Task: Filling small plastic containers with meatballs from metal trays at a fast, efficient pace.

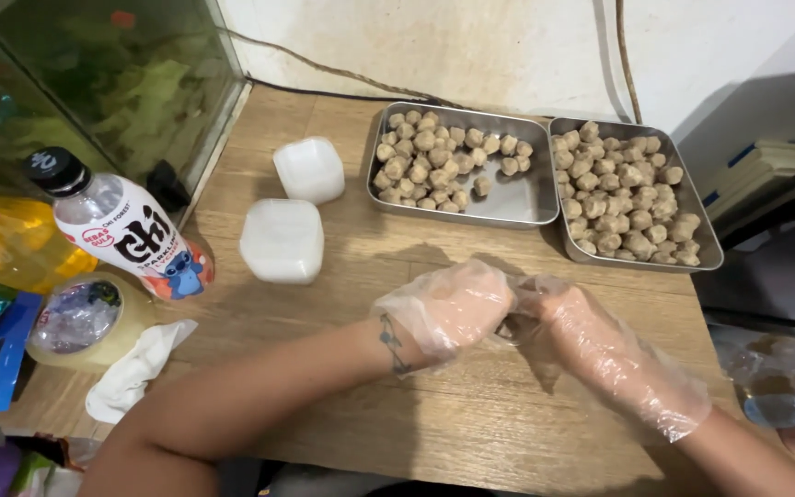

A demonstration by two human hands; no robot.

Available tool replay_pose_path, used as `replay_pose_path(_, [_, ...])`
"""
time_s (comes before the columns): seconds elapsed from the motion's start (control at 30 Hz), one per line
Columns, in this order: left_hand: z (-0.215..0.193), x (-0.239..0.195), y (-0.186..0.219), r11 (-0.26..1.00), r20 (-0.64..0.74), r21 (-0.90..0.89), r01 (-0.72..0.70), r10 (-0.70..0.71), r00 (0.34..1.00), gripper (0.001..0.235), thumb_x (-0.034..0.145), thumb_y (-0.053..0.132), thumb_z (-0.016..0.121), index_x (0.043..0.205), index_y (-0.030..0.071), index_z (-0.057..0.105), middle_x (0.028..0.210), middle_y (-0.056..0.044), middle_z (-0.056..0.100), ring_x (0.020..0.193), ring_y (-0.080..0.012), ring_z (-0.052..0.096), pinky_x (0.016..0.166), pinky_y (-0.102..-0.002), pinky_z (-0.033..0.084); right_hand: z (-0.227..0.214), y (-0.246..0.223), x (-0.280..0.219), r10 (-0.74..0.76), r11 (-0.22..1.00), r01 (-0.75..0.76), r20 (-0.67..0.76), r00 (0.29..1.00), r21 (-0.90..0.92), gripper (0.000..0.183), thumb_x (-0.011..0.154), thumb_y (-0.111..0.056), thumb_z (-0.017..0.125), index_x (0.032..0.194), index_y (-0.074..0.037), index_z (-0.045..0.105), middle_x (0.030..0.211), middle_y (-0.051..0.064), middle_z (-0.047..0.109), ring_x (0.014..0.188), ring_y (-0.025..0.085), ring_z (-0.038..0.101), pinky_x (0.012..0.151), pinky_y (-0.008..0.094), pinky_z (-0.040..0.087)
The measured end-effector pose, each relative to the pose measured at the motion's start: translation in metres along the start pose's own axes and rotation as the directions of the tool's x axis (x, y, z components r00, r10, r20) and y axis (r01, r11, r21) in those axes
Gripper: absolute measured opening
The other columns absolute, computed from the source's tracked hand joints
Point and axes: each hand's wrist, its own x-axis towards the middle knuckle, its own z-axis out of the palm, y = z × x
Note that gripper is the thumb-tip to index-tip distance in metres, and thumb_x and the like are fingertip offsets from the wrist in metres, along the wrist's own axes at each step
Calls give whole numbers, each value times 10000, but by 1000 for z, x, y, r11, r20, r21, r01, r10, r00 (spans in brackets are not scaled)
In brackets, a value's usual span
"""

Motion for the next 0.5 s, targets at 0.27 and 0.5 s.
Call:
replay_pose_path(0.27, [72, 138, -161, 93, -158, -950, -297, 677, 718, 287, 1043, 191, 581, 1298, 63, 561, 1143, -72, 598, 976, -186, 634, 846, -271, 601, -22, 4, 10, -521, 853, 449, 413, 746, 265, 119, 977, -150, 684, 1054, -62, 704, 1040, 37, 723, 1007, 168, 666, 1026, 387, 467])
replay_pose_path(0.5, [-112, 10, -119, 143, -493, 223, -964, 870, 15, 235, 1053, 228, 404, 1041, 63, 571, 936, -50, 545, 897, -200, 526, 901, -348, 510, 16, -79, -38, -644, 7, 255, 191, 741, -967, 126, 952, 7, 606, 978, -26, 725, 943, 145, 789, 721, 197, 807, 565, 226, 687])
